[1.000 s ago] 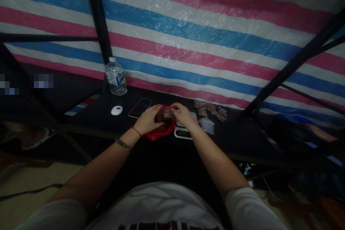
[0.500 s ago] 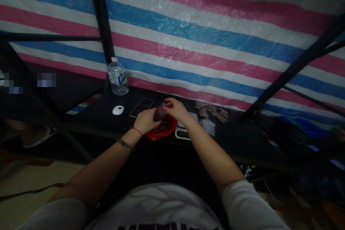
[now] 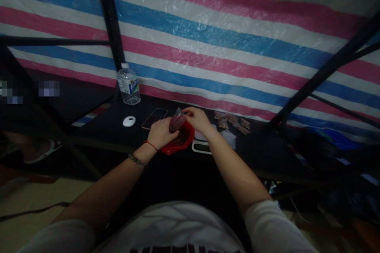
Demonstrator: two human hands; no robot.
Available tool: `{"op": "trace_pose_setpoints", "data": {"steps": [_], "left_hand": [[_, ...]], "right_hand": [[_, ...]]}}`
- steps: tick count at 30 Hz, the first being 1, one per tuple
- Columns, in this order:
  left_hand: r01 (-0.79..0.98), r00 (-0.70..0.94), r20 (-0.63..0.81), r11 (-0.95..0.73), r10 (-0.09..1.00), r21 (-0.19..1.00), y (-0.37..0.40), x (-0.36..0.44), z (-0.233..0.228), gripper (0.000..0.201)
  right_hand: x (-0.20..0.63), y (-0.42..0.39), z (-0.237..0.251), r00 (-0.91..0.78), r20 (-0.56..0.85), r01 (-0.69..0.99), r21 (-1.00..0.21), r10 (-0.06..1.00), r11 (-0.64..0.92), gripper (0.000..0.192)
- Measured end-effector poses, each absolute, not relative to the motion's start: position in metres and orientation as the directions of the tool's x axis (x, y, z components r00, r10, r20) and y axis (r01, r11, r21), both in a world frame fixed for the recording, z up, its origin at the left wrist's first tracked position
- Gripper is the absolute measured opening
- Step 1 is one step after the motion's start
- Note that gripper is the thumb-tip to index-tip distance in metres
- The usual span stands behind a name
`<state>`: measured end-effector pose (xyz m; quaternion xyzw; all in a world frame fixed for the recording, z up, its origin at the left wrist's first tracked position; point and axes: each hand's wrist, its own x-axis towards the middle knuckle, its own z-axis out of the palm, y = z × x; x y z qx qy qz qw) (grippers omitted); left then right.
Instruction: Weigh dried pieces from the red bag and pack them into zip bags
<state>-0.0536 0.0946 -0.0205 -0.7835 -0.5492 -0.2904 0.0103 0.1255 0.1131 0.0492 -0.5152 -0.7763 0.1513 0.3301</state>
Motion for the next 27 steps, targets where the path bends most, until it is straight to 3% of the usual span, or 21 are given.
{"op": "trace_pose_setpoints", "data": {"steps": [7, 10, 12, 15, 17, 19, 22, 27], "left_hand": [[0.814, 0.196, 0.514, -0.431, 0.835, 0.389, 0.097, -0.053, -0.023, 0.062], [0.704, 0.182, 0.531, -0.486, 0.828, 0.517, 0.101, -0.054, -0.026, 0.057], [0.511, 0.153, 0.497, -0.499, 0.854, 0.7, 0.102, -0.053, -0.025, 0.058], [0.02, 0.18, 0.361, -0.37, 0.915, 0.929, 0.099, -0.05, -0.019, 0.07], [-0.253, 0.218, 0.287, -0.23, 0.933, 0.94, 0.094, -0.047, -0.013, 0.074], [-0.399, 0.217, 0.238, -0.136, 0.947, 0.907, 0.089, -0.044, -0.007, 0.07], [-0.422, 0.183, 0.184, -0.091, 0.966, 0.902, 0.085, -0.04, -0.002, 0.05], [-0.155, 0.349, 0.208, -0.162, 0.914, 0.974, 0.077, -0.033, -0.002, 0.035]], "right_hand": [[0.123, 0.099, 0.049, -0.24, 0.455, 0.621, -0.607, 0.858, 0.496, 0.027], [0.132, 0.099, 0.04, -0.161, 0.452, 0.565, -0.687, 0.877, 0.457, 0.031], [0.141, 0.098, 0.032, -0.106, 0.423, 0.479, -0.772, 0.9, 0.419, 0.037], [0.152, 0.09, 0.017, -0.082, 0.328, 0.275, -0.9, 0.941, 0.338, 0.05], [0.157, 0.081, 0.007, -0.082, 0.27, 0.159, -0.947, 0.959, 0.28, 0.055], [0.16, 0.071, -0.001, -0.098, 0.225, 0.094, -0.968, 0.969, 0.234, 0.057], [0.164, 0.059, -0.008, -0.105, 0.201, 0.056, -0.977, 0.974, 0.208, 0.056], [0.17, 0.046, -0.001, -0.048, 0.223, 0.055, -0.973, 0.974, 0.226, 0.039]]}}
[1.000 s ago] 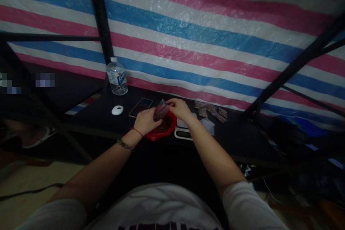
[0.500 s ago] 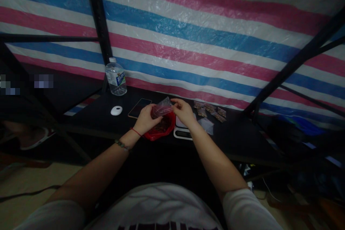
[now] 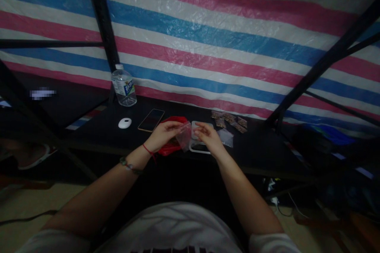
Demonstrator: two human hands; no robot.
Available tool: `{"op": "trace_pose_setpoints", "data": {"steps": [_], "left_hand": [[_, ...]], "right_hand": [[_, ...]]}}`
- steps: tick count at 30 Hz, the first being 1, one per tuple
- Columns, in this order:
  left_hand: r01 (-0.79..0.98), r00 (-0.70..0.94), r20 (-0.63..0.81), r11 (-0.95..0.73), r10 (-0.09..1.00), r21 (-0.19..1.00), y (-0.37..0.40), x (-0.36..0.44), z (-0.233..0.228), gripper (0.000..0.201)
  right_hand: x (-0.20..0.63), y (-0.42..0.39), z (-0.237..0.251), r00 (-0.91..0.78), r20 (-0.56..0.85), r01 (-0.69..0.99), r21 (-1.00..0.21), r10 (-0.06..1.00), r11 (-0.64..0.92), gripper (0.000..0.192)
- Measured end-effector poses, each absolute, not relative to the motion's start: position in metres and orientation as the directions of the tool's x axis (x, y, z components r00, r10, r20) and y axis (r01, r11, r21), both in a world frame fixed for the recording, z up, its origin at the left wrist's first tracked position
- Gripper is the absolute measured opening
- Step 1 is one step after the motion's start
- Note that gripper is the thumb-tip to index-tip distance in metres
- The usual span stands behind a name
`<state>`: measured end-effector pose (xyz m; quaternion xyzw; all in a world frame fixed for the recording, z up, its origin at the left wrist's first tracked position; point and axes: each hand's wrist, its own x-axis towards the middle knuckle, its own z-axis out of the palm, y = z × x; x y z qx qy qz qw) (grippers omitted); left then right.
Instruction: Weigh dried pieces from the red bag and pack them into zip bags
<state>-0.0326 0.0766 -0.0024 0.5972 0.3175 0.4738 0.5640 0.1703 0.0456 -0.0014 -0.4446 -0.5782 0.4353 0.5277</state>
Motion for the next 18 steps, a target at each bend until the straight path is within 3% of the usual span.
{"op": "trace_pose_setpoints", "data": {"steps": [3, 7, 18], "left_hand": [[-0.001, 0.436, 0.258, -0.286, 0.862, 0.958, 0.069, -0.028, -0.003, 0.034], [0.088, 0.44, 0.312, -0.387, 0.842, 0.918, 0.06, -0.023, 0.0, 0.031], [0.098, 0.452, 0.255, -0.331, 0.855, 0.938, 0.042, -0.014, 0.008, 0.026]], "right_hand": [[0.171, 0.038, 0.002, -0.101, 0.229, 0.158, -0.957, 0.968, 0.243, 0.024], [0.171, 0.026, -0.001, -0.103, 0.245, 0.254, -0.931, 0.964, 0.263, 0.023], [0.163, 0.011, 0.0, -0.076, 0.331, 0.357, -0.872, 0.941, 0.336, 0.016]]}}
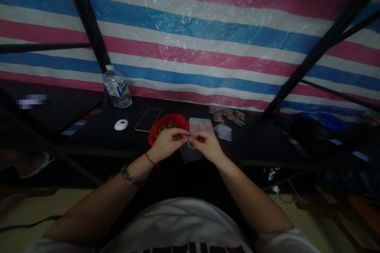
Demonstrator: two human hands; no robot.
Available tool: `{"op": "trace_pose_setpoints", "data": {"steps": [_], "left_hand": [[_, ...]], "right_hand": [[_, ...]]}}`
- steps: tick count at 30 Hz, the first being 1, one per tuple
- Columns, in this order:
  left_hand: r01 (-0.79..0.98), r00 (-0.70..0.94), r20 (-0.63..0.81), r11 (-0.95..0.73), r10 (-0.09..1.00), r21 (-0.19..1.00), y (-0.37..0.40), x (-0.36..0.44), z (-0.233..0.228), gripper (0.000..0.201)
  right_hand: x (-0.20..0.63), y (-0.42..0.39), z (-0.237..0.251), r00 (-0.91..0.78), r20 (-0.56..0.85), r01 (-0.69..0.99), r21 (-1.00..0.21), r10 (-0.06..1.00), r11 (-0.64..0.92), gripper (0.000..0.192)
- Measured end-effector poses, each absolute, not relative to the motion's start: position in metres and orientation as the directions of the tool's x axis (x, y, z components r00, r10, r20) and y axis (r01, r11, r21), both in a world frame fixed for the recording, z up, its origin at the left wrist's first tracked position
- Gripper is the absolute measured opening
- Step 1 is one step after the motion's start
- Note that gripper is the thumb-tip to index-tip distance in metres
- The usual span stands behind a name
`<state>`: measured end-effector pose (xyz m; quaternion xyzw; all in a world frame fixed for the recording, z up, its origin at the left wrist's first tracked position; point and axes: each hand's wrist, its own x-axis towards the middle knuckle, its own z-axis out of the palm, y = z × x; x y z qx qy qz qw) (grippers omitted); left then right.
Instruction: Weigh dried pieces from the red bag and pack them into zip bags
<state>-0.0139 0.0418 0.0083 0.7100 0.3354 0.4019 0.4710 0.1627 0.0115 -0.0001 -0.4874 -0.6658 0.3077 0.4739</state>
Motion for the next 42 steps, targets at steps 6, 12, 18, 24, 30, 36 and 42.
{"op": "trace_pose_setpoints", "data": {"steps": [6, 12, 18, 24, 30, 36, 42], "left_hand": [[0.084, 0.47, 0.287, -0.366, 0.834, 0.927, 0.038, -0.011, 0.008, 0.031], [0.156, 0.484, 0.243, -0.356, 0.841, 0.921, 0.044, -0.018, 0.011, 0.028], [0.195, 0.465, 0.257, -0.381, 0.847, 0.904, 0.049, -0.023, 0.018, 0.025], [0.27, 0.404, 0.28, -0.405, 0.871, 0.873, 0.051, -0.027, 0.018, 0.021], [0.382, 0.356, 0.345, -0.472, 0.869, 0.795, 0.053, -0.032, 0.02, 0.034], [0.425, 0.335, 0.388, -0.505, 0.859, 0.751, 0.058, -0.036, 0.019, 0.034], [0.425, 0.393, 0.351, -0.506, 0.85, 0.751, 0.06, -0.029, 0.009, 0.03]], "right_hand": [[0.161, 0.007, 0.0, -0.137, 0.375, 0.401, -0.825, 0.917, 0.397, 0.013], [0.169, 0.007, 0.008, -0.133, 0.343, 0.388, -0.845, 0.93, 0.368, 0.015], [0.179, 0.011, 0.015, -0.043, 0.35, 0.346, -0.873, 0.936, 0.343, 0.017], [0.176, 0.012, 0.013, -0.017, 0.337, 0.328, -0.888, 0.941, 0.323, 0.02], [0.206, 0.022, 0.019, 0.11, 0.391, 0.298, -0.89, 0.914, 0.345, 0.024], [0.31, 0.067, -0.011, 0.531, 0.351, 0.458, -0.885, 0.771, 0.088, 0.04], [0.358, 0.102, -0.05, 0.485, 0.153, 0.785, -0.51, 0.861, -0.351, 0.042]]}}
